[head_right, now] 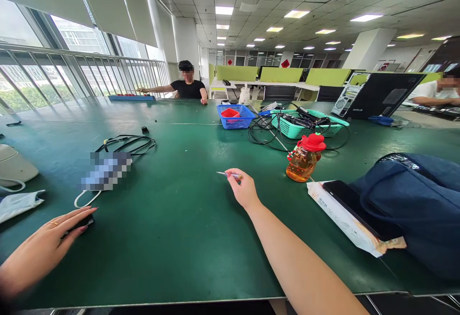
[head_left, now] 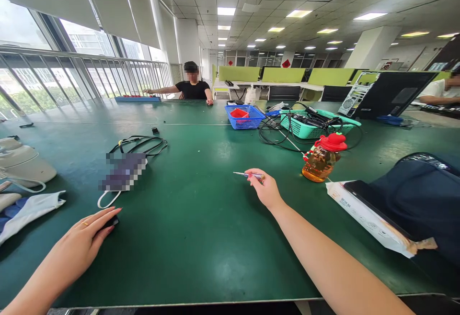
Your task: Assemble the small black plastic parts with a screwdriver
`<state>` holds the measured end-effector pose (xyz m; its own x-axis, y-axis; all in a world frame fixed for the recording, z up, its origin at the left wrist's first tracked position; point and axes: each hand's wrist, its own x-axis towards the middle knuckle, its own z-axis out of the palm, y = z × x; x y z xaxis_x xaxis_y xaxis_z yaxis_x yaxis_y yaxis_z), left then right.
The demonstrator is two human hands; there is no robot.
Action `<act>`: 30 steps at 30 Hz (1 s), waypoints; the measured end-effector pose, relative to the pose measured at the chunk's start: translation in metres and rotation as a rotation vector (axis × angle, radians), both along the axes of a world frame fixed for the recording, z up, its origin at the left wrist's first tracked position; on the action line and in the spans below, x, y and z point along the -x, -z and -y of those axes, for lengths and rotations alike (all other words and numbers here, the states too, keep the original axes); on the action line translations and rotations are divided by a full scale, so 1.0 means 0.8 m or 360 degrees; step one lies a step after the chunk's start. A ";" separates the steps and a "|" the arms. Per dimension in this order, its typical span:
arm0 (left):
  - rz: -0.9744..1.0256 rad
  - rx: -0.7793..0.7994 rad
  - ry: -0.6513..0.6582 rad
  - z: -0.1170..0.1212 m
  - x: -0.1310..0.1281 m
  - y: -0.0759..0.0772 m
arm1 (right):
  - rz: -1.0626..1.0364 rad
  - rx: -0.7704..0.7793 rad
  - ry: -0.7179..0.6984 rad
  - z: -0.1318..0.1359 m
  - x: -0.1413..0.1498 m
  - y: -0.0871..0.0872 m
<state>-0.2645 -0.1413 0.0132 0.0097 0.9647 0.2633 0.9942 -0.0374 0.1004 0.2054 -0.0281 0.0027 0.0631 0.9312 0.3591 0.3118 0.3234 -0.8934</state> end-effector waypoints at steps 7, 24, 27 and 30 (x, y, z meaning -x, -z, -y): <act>0.0021 0.0075 -0.0137 0.002 -0.003 -0.009 | 0.0029 -0.0012 -0.0004 -0.001 0.000 0.001; 0.0050 0.0232 -0.0206 -0.002 0.003 -0.014 | -0.0011 0.0001 0.0002 -0.002 -0.001 0.003; 0.0097 0.0261 -0.0198 -0.005 0.007 -0.016 | -0.0018 -0.0001 0.0000 -0.002 0.000 0.003; 0.0148 0.0293 -0.0206 -0.007 0.008 -0.019 | 0.0012 -0.0003 -0.0001 -0.001 0.000 0.003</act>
